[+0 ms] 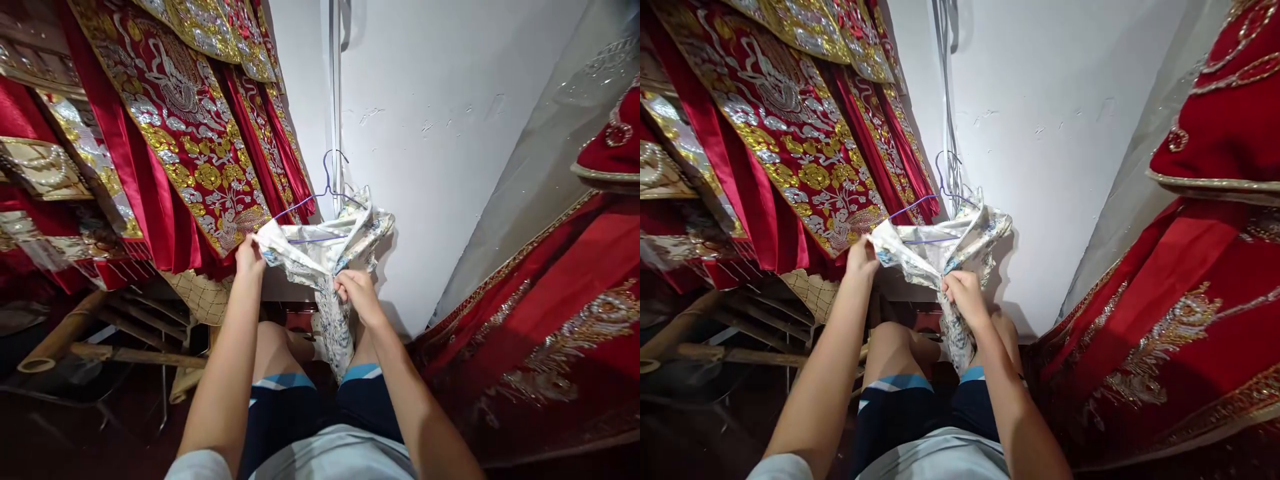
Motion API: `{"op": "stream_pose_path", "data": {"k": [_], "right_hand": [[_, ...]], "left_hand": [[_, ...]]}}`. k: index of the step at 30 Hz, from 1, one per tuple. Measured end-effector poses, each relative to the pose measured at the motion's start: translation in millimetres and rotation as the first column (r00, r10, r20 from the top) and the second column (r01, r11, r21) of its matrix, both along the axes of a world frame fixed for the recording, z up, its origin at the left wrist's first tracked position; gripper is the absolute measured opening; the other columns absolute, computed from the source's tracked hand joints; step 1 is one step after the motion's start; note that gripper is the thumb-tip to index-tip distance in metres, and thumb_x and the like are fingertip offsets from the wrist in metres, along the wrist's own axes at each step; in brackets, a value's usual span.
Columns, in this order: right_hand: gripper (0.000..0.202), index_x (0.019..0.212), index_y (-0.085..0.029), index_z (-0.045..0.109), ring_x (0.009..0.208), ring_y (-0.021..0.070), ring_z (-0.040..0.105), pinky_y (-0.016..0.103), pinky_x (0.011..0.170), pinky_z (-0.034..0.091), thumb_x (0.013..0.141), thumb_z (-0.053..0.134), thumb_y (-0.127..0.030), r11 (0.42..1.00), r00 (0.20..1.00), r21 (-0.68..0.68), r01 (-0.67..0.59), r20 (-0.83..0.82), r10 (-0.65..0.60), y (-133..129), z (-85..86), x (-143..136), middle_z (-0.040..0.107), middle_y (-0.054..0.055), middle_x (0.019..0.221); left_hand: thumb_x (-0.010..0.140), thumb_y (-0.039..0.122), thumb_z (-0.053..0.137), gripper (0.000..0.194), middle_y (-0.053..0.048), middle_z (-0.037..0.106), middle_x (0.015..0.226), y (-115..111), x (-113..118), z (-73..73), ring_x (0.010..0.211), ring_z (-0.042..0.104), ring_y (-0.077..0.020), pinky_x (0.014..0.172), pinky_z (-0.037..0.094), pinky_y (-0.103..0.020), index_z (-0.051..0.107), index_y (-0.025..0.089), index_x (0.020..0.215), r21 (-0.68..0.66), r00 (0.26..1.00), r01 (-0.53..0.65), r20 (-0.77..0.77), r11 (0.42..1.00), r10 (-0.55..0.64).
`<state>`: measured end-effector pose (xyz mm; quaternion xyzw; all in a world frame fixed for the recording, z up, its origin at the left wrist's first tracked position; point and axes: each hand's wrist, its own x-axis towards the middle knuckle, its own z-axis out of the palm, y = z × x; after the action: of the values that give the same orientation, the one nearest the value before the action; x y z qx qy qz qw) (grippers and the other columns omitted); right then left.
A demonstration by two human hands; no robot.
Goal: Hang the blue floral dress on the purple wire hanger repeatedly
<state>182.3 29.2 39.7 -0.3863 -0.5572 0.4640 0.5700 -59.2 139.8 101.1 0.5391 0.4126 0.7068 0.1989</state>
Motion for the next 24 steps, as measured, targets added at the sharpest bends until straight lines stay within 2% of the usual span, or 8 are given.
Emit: {"op": "stream_pose_path", "data": {"k": [5, 8, 11, 13, 16, 19, 21, 24], "right_hand": [[0.025, 0.052, -0.019, 0.055, 0.039, 0.0081, 0.035, 0.023, 0.044, 0.022, 0.073, 0.051, -0.032, 0.992, 0.986, -0.119, -0.046, -0.167, 0.026, -20.3, -18.8, -10.5, 0.045, -0.003, 0.04], [0.023, 0.05, -0.019, 0.053, 0.041, 0.0082, 0.035, 0.023, 0.045, 0.022, 0.07, 0.054, -0.03, 0.988, 0.977, -0.134, -0.074, -0.208, 0.045, -23.7, -27.3, 6.8, 0.043, -0.004, 0.042], [0.025, 0.047, -0.019, 0.053, 0.039, 0.0077, 0.032, 0.023, 0.044, 0.02, 0.069, 0.053, -0.03, 0.979, 0.985, -0.155, -0.131, -0.135, 0.111, -27.3, -29.8, 30.1, 0.041, -0.004, 0.041], [0.027, 0.046, -0.019, 0.055, 0.036, 0.0072, 0.03, 0.023, 0.043, 0.018, 0.069, 0.051, -0.031, 0.946, 0.975, -0.246, -0.213, 0.006, 0.221, -29.6, -31.6, 42.6, 0.042, -0.003, 0.037], [0.027, 0.047, -0.018, 0.061, 0.036, 0.0084, 0.034, 0.022, 0.042, 0.02, 0.069, 0.053, -0.031, 0.854, 0.891, -0.443, -0.272, 0.22, 0.397, -30.3, -39.0, 54.0, 0.049, 0.0, 0.037], [0.025, 0.058, -0.018, 0.069, 0.049, 0.013, 0.049, 0.023, 0.046, 0.032, 0.074, 0.061, -0.036, 0.894, 0.902, -0.421, -0.155, 0.309, 0.302, -28.2, -46.0, 55.8, 0.064, 0.005, 0.055], [0.029, 0.073, -0.019, 0.072, 0.066, 0.017, 0.059, 0.026, 0.057, 0.043, 0.079, 0.063, -0.046, 0.949, 0.954, -0.303, -0.085, 0.251, 0.166, -28.6, -45.7, 50.3, 0.069, 0.007, 0.074], [0.05, 0.095, -0.022, 0.072, 0.089, 0.0223, 0.064, 0.032, 0.074, 0.05, 0.087, 0.048, -0.065, 0.966, 0.987, -0.217, -0.138, 0.047, 0.152, -35.5, -38.0, 34.1, 0.07, 0.008, 0.088]], "left_hand": [[0.096, 0.019, 0.045, 0.026, 0.003, 0.047, 0.053, -30.2, 39.3, -76.7, 0.051, 0.052, -0.0089, 0.056, 0.047, -0.021, 0.046, 0.017, 0.07, -0.276, 0.85, 0.166, 0.526, 0.947, 0.004], [0.088, 0.016, 0.055, 0.017, 0.001, 0.053, 0.058, -55.1, 69.8, -117.1, 0.055, 0.058, -0.01, 0.062, 0.051, -0.023, 0.052, 0.016, 0.072, -0.328, 0.722, 0.287, 0.691, 0.9, 0.022], [0.081, 0.015, 0.063, 0.008, -0.001, 0.061, 0.064, -79.0, 88.4, -141.0, 0.061, 0.062, -0.0121, 0.066, 0.052, -0.024, 0.059, 0.015, 0.074, -0.334, 0.632, 0.396, 0.775, 0.855, 0.011], [0.078, 0.019, 0.067, 0.007, -0.003, 0.065, 0.069, -92.8, 91.7, -144.2, 0.064, 0.063, -0.0144, 0.067, 0.052, -0.026, 0.064, 0.014, 0.076, -0.32, 0.592, 0.463, 0.805, 0.827, -0.02], [0.073, 0.029, 0.076, 0.019, -0.003, 0.065, 0.073, -110.4, 89.4, -131.3, 0.067, 0.063, -0.0151, 0.069, 0.052, -0.026, 0.065, 0.014, 0.079, -0.212, 0.518, 0.556, 0.845, 0.804, -0.136], [0.069, 0.035, 0.081, 0.027, 0.001, 0.06, 0.072, -127.4, 93.1, -107.1, 0.066, 0.059, -0.0121, 0.069, 0.05, -0.024, 0.061, 0.017, 0.074, -0.031, 0.483, 0.627, 0.799, 0.778, -0.358], [0.074, 0.039, 0.077, 0.029, -0.001, 0.06, 0.075, -139.7, 103.3, -91.6, 0.07, 0.058, -0.0135, 0.07, 0.049, -0.025, 0.059, 0.017, 0.071, -0.004, 0.554, 0.659, 0.679, 0.752, -0.481], [0.083, 0.041, 0.068, 0.027, -0.008, 0.065, 0.092, -157.0, 123.1, -74.7, 0.087, 0.061, -0.0204, 0.081, 0.049, -0.031, 0.062, 0.016, 0.074, -0.098, 0.725, 0.649, 0.378, 0.754, -0.575]]}}
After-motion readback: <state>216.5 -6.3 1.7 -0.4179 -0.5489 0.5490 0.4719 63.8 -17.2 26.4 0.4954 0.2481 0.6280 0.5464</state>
